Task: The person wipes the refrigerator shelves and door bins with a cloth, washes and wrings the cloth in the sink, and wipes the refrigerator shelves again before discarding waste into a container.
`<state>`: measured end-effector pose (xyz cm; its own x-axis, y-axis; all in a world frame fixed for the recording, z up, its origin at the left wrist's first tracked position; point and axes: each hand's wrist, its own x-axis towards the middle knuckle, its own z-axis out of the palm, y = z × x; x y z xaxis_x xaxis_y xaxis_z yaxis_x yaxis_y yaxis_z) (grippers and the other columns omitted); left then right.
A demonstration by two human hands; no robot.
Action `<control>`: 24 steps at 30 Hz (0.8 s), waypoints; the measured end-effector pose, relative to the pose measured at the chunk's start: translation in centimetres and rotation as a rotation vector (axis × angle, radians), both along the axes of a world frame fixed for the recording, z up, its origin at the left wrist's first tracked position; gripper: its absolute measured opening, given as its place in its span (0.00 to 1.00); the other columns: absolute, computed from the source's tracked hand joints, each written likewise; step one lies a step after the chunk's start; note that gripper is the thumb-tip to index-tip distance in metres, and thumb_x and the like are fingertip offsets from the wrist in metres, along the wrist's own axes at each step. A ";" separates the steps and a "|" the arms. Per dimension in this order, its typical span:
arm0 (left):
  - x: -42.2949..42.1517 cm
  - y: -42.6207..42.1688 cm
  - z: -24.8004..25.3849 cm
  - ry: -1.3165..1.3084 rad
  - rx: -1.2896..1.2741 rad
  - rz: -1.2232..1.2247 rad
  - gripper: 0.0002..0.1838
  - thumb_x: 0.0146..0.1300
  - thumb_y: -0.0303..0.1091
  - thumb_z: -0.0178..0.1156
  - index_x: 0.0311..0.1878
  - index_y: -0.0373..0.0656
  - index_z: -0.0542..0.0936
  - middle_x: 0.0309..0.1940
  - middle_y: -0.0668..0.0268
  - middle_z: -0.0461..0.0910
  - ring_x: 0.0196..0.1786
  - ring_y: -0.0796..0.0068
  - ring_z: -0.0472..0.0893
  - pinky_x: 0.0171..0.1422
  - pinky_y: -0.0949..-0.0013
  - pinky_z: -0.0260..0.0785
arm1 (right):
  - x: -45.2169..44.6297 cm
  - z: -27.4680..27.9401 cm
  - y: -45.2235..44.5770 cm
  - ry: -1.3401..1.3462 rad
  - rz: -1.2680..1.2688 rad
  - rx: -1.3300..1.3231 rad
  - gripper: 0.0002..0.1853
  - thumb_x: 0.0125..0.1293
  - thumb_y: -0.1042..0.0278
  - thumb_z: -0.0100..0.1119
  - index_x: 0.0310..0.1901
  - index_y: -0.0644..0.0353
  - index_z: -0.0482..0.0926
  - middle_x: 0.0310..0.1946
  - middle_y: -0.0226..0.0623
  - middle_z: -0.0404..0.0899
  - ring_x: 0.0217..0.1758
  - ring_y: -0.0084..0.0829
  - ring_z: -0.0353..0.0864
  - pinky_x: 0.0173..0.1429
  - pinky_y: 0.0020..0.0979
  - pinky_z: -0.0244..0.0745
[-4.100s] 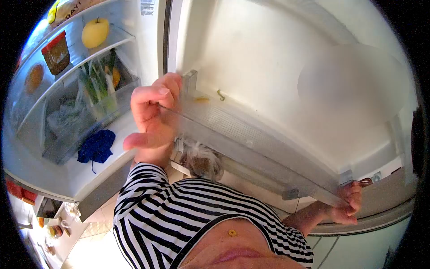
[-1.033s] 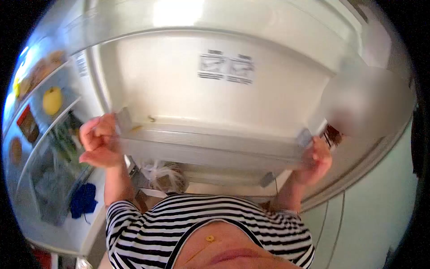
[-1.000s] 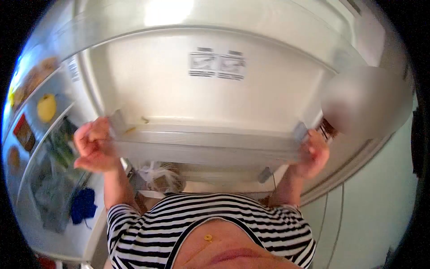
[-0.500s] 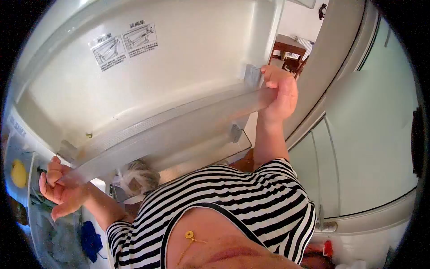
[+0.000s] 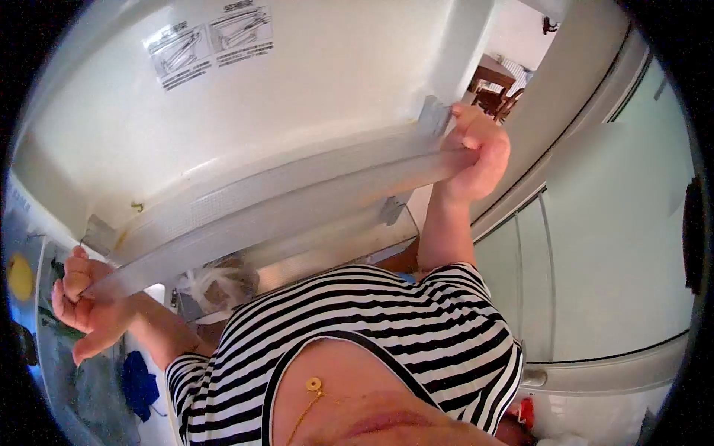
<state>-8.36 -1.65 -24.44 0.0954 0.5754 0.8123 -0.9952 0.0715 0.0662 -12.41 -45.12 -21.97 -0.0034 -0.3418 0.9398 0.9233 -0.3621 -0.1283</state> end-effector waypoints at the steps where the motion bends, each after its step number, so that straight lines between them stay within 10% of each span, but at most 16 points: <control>1: 0.6 1.4 -0.9 -0.068 0.058 -0.096 0.48 0.54 0.77 0.35 0.55 0.38 0.70 0.17 0.69 0.60 0.26 0.70 0.54 0.39 0.57 0.53 | 0.3 -0.4 -0.4 0.002 0.010 0.006 0.15 0.66 0.60 0.39 0.23 0.59 0.63 0.21 0.31 0.62 0.27 0.29 0.60 0.48 0.42 0.63; 7: 1.1 0.2 -1.1 -0.146 0.180 -0.156 0.52 0.49 0.82 0.29 0.54 0.40 0.69 0.20 0.65 0.67 0.25 0.71 0.61 0.37 0.59 0.58 | 0.3 -2.1 -1.1 0.186 -0.298 0.229 0.16 0.62 0.60 0.48 0.24 0.65 0.72 0.31 0.48 0.76 0.42 0.42 0.76 0.52 0.48 0.69; 18: 1.0 -1.3 0.3 -0.124 0.226 0.100 0.53 0.51 0.80 0.18 0.60 0.41 0.61 0.27 0.62 0.71 0.34 0.65 0.70 0.53 0.53 0.61 | 1.2 -1.7 -1.6 -0.103 0.124 -0.081 0.17 0.69 0.61 0.36 0.30 0.61 0.72 0.35 0.42 0.76 0.39 0.39 0.73 0.53 0.44 0.69; 20: 1.3 -1.8 0.6 -0.155 0.221 0.102 0.52 0.53 0.79 0.19 0.59 0.39 0.61 0.26 0.61 0.71 0.32 0.65 0.70 0.51 0.55 0.62 | -1.3 -0.4 2.7 0.072 -0.570 0.289 0.15 0.69 0.61 0.39 0.31 0.60 0.71 0.35 0.41 0.74 0.43 0.44 0.74 0.52 0.47 0.69; 24: 2.0 -1.5 0.9 -0.263 0.334 0.139 0.51 0.54 0.78 0.19 0.59 0.37 0.59 0.24 0.62 0.70 0.29 0.68 0.70 0.43 0.62 0.63 | -4.5 -0.3 8.4 -0.379 -0.639 -0.069 0.18 0.71 0.59 0.39 0.36 0.66 0.73 0.40 0.47 0.75 0.48 0.46 0.74 0.56 0.47 0.69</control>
<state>-6.34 -3.12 -23.50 -0.1990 0.2704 0.9420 -0.9800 -0.0466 -0.1937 -16.89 -36.67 -22.29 -0.5099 -0.1049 0.8538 0.5064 -0.8389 0.1994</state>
